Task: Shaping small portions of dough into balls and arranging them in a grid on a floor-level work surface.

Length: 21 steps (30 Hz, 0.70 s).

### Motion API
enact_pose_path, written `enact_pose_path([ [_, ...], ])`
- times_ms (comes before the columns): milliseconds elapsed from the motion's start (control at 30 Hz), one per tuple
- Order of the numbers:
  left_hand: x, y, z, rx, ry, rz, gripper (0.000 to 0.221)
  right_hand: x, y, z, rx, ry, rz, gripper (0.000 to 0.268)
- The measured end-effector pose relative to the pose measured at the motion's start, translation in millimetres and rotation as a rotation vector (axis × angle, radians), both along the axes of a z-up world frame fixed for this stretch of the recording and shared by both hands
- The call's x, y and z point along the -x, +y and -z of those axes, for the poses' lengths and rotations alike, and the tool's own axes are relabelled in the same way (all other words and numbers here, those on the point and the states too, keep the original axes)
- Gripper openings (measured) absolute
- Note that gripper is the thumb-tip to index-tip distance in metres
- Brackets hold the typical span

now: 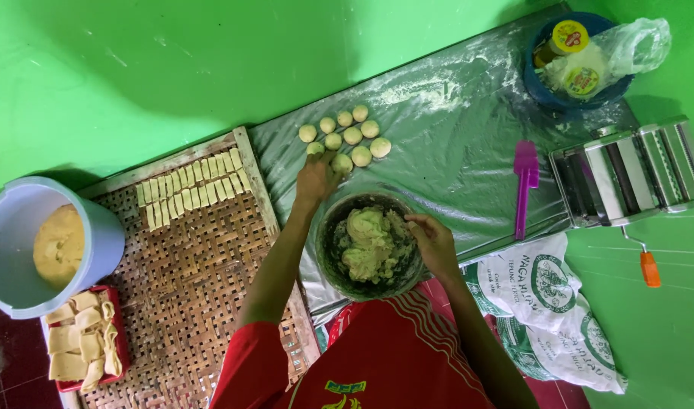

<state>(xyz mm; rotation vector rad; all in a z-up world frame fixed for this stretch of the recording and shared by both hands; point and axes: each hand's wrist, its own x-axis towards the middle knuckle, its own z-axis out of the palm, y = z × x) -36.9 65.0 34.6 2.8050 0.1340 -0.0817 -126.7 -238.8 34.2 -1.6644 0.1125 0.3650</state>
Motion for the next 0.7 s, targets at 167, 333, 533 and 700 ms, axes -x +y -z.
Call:
enact_pose_path([
  [167, 19, 12, 52, 0.305, -0.179, -0.057, 0.043, 2, 0, 27, 0.307, -0.307, -0.309, 0.030],
  [333, 60, -27, -14, 0.619, -0.319, -0.118, 0.046, 0, 39, 2, 0.349, -0.344, -0.529, 0.060],
  [533, 118, -35, 24, 0.565, -0.062, 0.200, 0.090, -6, 75, 58, 0.797, -0.460, -0.643, 0.080],
  [700, 148, -74, 35, 0.546, 0.379, 0.119, 0.137, -13, 85, 98, 0.997, -0.631, -0.632, 0.068],
])
